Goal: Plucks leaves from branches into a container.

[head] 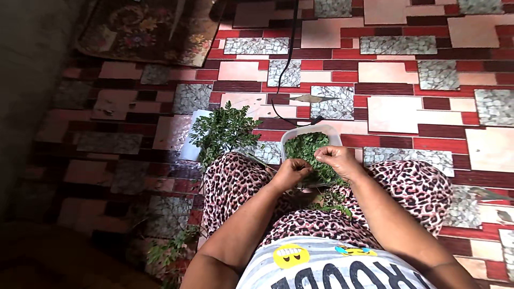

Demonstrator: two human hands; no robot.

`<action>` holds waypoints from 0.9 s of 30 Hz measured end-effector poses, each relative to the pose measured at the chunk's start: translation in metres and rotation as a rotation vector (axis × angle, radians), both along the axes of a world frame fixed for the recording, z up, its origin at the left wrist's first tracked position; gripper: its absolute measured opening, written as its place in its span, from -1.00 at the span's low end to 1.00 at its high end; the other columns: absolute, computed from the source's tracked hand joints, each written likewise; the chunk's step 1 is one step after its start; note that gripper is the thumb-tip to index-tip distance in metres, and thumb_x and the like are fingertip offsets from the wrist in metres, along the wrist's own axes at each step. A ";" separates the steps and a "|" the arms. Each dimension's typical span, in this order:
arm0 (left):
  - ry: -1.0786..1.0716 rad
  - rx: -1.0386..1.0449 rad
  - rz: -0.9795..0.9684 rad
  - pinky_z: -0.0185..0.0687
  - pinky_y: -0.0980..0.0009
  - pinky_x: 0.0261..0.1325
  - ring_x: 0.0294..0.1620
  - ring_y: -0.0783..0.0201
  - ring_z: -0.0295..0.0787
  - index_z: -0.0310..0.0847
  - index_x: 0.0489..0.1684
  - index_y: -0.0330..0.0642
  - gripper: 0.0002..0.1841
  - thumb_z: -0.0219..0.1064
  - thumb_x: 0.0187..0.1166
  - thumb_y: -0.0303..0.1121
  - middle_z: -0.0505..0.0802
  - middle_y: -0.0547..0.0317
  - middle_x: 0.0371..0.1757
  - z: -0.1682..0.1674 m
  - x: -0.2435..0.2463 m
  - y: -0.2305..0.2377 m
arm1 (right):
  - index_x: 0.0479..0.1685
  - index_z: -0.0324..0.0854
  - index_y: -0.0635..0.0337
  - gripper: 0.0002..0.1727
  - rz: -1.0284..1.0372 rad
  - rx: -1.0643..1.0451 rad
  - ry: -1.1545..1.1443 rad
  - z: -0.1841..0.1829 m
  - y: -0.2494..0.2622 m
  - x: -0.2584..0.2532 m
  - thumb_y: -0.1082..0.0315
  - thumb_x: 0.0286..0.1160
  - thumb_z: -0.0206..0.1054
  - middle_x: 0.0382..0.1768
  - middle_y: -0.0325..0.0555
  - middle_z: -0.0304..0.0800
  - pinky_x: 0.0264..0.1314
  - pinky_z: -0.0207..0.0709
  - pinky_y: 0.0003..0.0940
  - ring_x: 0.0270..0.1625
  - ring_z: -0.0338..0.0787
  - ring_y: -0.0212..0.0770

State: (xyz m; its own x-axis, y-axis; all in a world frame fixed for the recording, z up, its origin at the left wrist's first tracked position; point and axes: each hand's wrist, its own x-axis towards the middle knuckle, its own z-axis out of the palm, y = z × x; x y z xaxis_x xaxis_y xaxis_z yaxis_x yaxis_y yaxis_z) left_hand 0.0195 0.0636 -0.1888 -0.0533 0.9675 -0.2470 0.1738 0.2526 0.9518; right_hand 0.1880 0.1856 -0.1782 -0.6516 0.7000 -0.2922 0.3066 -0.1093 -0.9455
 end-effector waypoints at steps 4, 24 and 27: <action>-0.039 -0.025 0.034 0.58 0.50 -0.16 -0.38 0.56 0.61 0.80 -0.24 -0.27 -0.83 0.35 0.64 -0.36 0.78 0.31 -0.40 0.001 -0.001 0.001 | -0.30 0.71 0.24 -0.91 -0.092 0.031 0.012 -0.009 -0.008 -0.007 0.49 0.56 0.33 -0.08 -0.13 0.79 0.06 0.60 -0.31 -0.06 0.71 -0.32; -0.422 -0.105 0.169 0.26 0.65 -0.54 -0.64 0.60 0.36 0.75 -0.30 -0.25 -0.87 0.30 0.64 -0.47 0.63 0.41 -0.59 0.002 -0.006 0.000 | -0.16 0.75 0.27 -0.91 -0.059 -0.263 0.028 0.004 -0.002 -0.001 0.48 0.60 0.33 -0.14 -0.15 0.85 0.07 0.55 -0.42 -0.07 0.73 -0.38; -0.412 -0.103 0.165 0.25 0.66 -0.54 -0.65 0.61 0.35 0.75 -0.31 -0.25 -0.86 0.30 0.64 -0.48 0.62 0.42 -0.59 0.004 -0.005 0.000 | -0.27 0.72 0.26 -0.91 -0.072 -0.251 0.041 0.003 -0.002 -0.002 0.50 0.59 0.33 -0.17 -0.15 0.86 0.02 0.57 -0.45 -0.11 0.74 -0.39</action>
State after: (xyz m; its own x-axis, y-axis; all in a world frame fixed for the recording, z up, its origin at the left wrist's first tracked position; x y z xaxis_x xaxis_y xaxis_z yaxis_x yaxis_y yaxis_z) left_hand 0.0145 0.0634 -0.1853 -0.0821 0.9237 -0.3742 -0.2650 0.3417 0.9017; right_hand 0.1858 0.1841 -0.1753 -0.6179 0.6539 -0.4365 0.2513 -0.3618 -0.8977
